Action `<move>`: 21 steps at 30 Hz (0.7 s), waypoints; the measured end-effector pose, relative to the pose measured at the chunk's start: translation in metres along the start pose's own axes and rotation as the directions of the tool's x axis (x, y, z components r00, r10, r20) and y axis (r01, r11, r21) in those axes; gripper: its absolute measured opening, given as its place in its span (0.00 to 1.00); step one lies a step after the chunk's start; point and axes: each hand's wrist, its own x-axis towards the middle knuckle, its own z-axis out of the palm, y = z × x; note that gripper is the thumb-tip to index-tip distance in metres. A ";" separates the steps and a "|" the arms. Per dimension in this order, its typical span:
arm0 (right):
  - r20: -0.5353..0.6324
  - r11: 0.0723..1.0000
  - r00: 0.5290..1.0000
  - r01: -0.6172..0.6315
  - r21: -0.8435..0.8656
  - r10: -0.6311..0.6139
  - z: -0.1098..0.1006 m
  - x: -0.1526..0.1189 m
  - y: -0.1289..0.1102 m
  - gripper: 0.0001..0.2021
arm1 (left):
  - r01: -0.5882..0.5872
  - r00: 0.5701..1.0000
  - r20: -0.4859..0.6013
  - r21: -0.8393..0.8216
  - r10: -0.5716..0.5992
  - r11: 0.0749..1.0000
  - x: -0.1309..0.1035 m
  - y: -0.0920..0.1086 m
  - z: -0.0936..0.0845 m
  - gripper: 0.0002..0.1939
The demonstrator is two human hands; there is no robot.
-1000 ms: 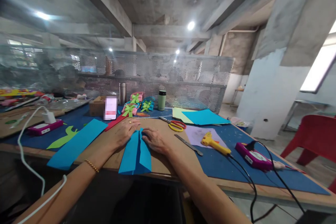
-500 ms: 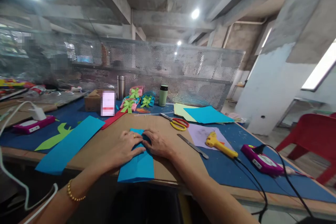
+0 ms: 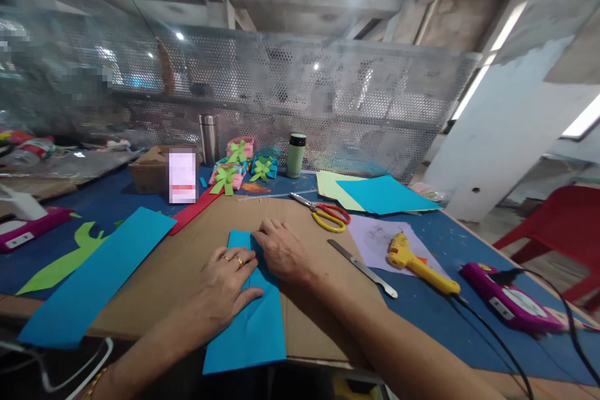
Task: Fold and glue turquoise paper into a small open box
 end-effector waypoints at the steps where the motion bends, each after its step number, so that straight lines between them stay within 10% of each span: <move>1: 0.004 1.000 1.000 -0.006 0.004 0.006 -0.001 0.000 0.000 0.12 | -0.006 1.000 -0.010 0.018 0.006 1.000 0.000 -0.001 0.004 0.24; 21: -0.091 0.993 0.995 0.039 0.115 -0.028 -0.032 -0.008 0.003 0.16 | -0.034 0.996 -0.082 0.035 0.037 0.999 -0.005 -0.004 0.018 0.26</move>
